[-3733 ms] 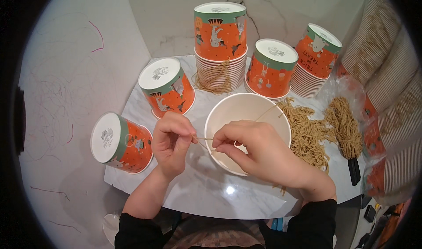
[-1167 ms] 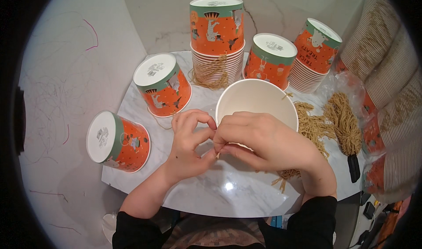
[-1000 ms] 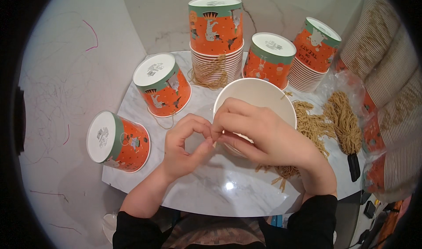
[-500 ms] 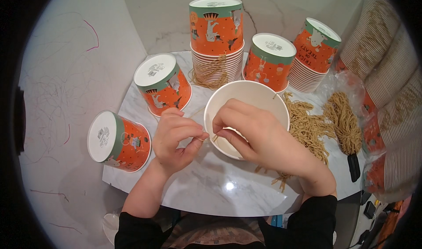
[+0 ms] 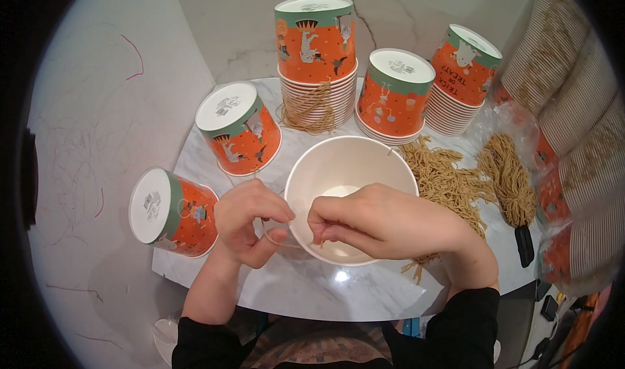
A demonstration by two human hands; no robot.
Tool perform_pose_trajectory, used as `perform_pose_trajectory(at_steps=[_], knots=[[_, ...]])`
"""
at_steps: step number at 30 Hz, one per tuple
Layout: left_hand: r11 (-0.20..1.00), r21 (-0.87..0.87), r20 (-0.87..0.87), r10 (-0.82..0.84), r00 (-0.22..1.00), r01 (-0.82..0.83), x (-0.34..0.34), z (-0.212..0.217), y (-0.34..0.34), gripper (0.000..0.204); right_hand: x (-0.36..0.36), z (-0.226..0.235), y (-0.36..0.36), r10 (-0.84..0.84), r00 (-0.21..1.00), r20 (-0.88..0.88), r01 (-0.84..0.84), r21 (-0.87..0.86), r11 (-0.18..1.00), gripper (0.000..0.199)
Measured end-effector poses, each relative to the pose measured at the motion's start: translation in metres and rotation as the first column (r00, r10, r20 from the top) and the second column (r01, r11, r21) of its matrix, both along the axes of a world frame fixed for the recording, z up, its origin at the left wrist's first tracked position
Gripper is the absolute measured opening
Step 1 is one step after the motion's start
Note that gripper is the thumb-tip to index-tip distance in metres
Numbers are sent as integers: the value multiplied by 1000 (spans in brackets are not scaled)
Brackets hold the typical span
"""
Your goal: Attach string handles to printed paper buckets.
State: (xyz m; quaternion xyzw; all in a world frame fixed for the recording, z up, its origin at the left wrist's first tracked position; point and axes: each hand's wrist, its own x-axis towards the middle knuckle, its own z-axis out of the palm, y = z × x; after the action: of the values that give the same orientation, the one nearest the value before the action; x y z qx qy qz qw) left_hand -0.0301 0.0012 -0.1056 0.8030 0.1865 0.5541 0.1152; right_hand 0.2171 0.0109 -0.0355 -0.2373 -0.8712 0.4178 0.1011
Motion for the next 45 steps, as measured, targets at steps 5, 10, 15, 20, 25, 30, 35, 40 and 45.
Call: perform_pose_trajectory(at_steps=[5, 10, 15, 20, 25, 30, 35, 40, 45], knots=[[992, -34, -37, -120, 992, 119, 6, 0, -2, 18, -4, 5, -14, -81, 986, -149, 98, 112, 989, 7], [990, -100, 77, -94, 993, 102, 10, -11, -10, 17, -13, 15, -32, -165, 974, -153, 134, -197, 971, 7], [985, -98, 143, -128, 981, 143, 12, -6, -11, 18, -16, 9, -37, -264, 940, -215, 284, 72, 956, 11], [990, -43, 53, -133, 990, 136, 9, 0, -10, 19, -16, 6, -33, -274, 936, -219, 317, 194, 928, 13], [984, -140, 112, -95, 989, 110, 15, -6, -12, 22, -16, -1, -32, -256, 926, -276, 355, 414, 838, 21], [791, -516, 433, -93, 897, 331, 37, -19, -19, 21, -15, -10, -15, -237, 915, -327, 402, 678, 616, 28], [942, -331, 127, -9, 992, 50, 42, -18, -20, 19, -14, -10, -9, -317, 898, -305, 417, 819, 393, 28], [949, -276, 160, 199, 967, -150, 37, -20, -20, 15, -18, -6, -18, -281, 904, -321, 421, 558, 715, 24], [948, -230, 235, 272, 933, -219, 39, -16, -18, 16, -16, -3, -21, -429, 850, -305, 524, 406, 749, 20]])
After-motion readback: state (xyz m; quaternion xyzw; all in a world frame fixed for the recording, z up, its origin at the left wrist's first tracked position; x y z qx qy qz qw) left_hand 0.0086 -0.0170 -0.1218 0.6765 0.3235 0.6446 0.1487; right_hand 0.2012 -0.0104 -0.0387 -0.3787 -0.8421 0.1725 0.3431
